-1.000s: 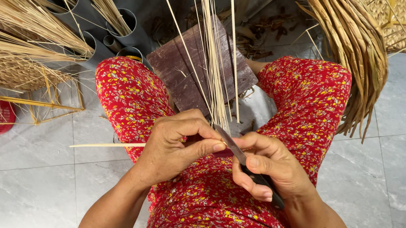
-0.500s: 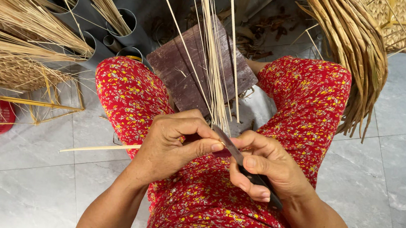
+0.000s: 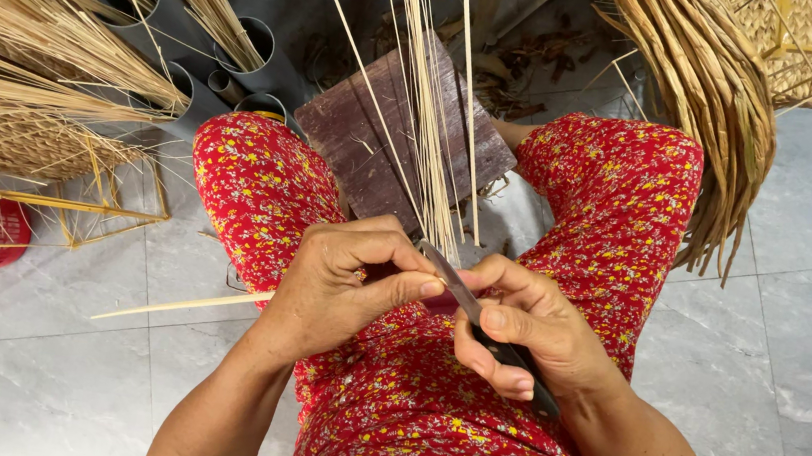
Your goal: The person sits on the floor and uses a knife to split and shave thin bamboo strips, drawing each strip against the blade to taper and smooth it, then sets finished strips aside and reaches for the next one from the bundle.
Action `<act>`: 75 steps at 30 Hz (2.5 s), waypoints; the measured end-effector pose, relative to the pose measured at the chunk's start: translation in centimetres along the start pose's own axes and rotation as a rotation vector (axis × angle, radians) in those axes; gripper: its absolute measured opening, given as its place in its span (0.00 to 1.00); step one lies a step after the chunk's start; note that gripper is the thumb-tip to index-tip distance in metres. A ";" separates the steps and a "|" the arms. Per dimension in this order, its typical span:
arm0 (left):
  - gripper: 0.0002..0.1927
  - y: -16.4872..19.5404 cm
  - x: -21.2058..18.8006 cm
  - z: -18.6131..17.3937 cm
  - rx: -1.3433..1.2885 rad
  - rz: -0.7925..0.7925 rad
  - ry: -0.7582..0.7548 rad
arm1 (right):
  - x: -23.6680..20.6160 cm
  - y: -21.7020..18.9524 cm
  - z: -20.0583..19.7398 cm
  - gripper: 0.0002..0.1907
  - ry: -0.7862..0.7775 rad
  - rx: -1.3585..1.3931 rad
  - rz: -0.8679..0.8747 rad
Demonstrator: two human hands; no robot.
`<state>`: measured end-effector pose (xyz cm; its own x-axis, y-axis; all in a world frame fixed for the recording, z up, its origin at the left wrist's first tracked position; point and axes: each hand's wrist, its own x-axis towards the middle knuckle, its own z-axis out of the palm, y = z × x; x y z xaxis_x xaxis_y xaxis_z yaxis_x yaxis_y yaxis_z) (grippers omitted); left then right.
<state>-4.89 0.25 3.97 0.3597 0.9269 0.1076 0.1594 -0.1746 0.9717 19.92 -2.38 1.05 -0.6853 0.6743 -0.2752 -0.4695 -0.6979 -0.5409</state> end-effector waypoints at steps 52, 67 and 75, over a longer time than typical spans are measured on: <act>0.08 -1.3 -0.8 4.1 0.159 0.255 0.412 | 0.5 1.9 0.8 0.27 0.023 0.079 -0.202; 0.09 -1.4 -0.5 4.2 0.222 0.352 0.444 | 0.5 2.2 1.0 0.28 0.069 0.049 -0.226; 0.08 -1.3 -0.5 4.3 0.207 0.321 0.439 | 0.6 2.2 0.9 0.27 0.067 0.044 -0.233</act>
<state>-1.34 -1.39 1.73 0.0119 0.8602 0.5099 0.2975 -0.4899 0.8195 17.99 -3.78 0.38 -0.5176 0.8319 -0.2002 -0.6354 -0.5304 -0.5611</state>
